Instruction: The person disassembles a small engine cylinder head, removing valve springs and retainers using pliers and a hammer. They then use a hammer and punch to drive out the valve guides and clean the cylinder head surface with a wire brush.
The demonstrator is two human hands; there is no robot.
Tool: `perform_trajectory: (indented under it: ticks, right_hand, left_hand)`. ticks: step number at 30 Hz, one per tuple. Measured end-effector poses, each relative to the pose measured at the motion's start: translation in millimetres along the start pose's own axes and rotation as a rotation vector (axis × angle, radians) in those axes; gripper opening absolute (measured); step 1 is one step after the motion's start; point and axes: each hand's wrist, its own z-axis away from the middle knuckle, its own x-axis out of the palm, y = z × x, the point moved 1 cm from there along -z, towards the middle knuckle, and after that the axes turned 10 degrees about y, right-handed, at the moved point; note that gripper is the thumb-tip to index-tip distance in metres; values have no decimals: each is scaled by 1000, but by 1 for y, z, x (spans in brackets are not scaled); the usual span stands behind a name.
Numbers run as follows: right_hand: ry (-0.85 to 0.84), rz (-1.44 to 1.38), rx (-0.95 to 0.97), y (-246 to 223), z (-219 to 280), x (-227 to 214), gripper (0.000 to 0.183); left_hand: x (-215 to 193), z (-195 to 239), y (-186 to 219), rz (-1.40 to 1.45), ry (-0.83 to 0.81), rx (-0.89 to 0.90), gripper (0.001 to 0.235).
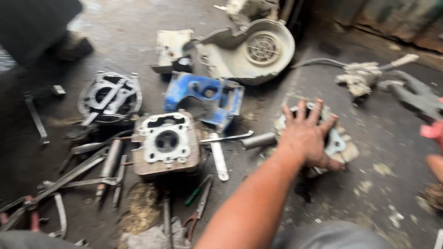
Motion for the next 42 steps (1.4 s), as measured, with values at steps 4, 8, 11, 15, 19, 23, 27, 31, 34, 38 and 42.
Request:
perform_trajectory:
  ticks: [4,8,11,15,19,23,27,31,34,38,42]
  right_hand:
    - [-42,-153,-182,-99,-91,11,54]
    - [-165,-314,-191,-220,-166,68,42]
    - [-461,-347,-202,-295,-213,112,47]
    - [-523,-139,-370,-354,-253,157,62]
    - [-645,-55,-275,-333,-246,158,46]
    - [-738,1,-58,-249,-223,117,67]
    - [-720,-118,434,-101,-154,81,70]
    - [-458,-196,779,19,-40,101,42]
    - [-494,-239,1163,69,54,151,28]
    - [-907,-116,1133,106,98,211,54]
    - [-717,-230,1091,86,62,209,66]
  left_hand:
    - [20,0,-1,7,87,-13,124]
    - [60,-9,3,-190,342,170,86]
    - [73,-3,-9,-251,490,191,66]
    - [59,25,-9,-132,566,40,65]
    - [32,40,-10,-284,447,266,64]
    - [9,48,-21,-13,260,75,100]
    - [12,62,-14,164,266,-6,126]
    - [10,72,-13,207,252,-45,129]
    - [10,81,-20,231,253,-38,126]
    - [13,95,-35,377,347,-13,102]
    - [14,91,-48,551,302,-61,103]
